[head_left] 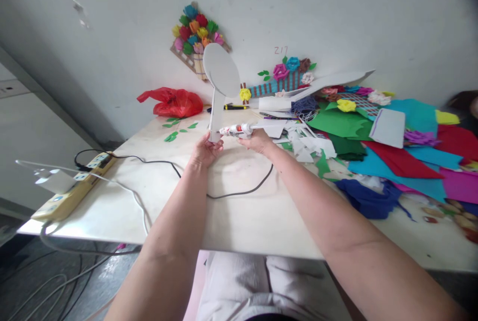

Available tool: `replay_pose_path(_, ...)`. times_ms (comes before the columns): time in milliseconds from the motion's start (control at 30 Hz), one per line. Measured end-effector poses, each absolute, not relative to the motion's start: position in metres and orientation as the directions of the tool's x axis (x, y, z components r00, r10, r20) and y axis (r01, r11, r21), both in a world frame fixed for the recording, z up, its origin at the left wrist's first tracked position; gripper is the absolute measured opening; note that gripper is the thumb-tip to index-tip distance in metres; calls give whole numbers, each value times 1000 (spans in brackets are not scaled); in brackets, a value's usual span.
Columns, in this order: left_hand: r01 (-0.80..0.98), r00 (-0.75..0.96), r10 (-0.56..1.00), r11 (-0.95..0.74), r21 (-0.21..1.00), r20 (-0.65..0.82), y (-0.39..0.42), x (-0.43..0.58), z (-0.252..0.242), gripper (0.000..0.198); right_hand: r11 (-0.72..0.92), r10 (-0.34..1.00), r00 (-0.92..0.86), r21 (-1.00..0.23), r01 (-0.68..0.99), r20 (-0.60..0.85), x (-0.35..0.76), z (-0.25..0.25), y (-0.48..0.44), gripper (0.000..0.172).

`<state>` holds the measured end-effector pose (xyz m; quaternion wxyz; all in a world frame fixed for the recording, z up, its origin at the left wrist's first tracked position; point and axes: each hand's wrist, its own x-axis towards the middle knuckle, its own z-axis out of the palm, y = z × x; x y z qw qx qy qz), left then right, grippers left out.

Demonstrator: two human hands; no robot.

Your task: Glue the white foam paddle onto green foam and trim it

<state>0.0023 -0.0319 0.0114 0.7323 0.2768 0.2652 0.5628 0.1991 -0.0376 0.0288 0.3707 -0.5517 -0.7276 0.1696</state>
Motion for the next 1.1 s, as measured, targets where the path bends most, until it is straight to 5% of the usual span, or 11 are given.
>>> replay_pose_path(1100, -684, 148, 988, 128, 718, -36, -34, 8, 14, 27, 360, 914, -124, -634, 684, 386, 204, 35, -37, 16)
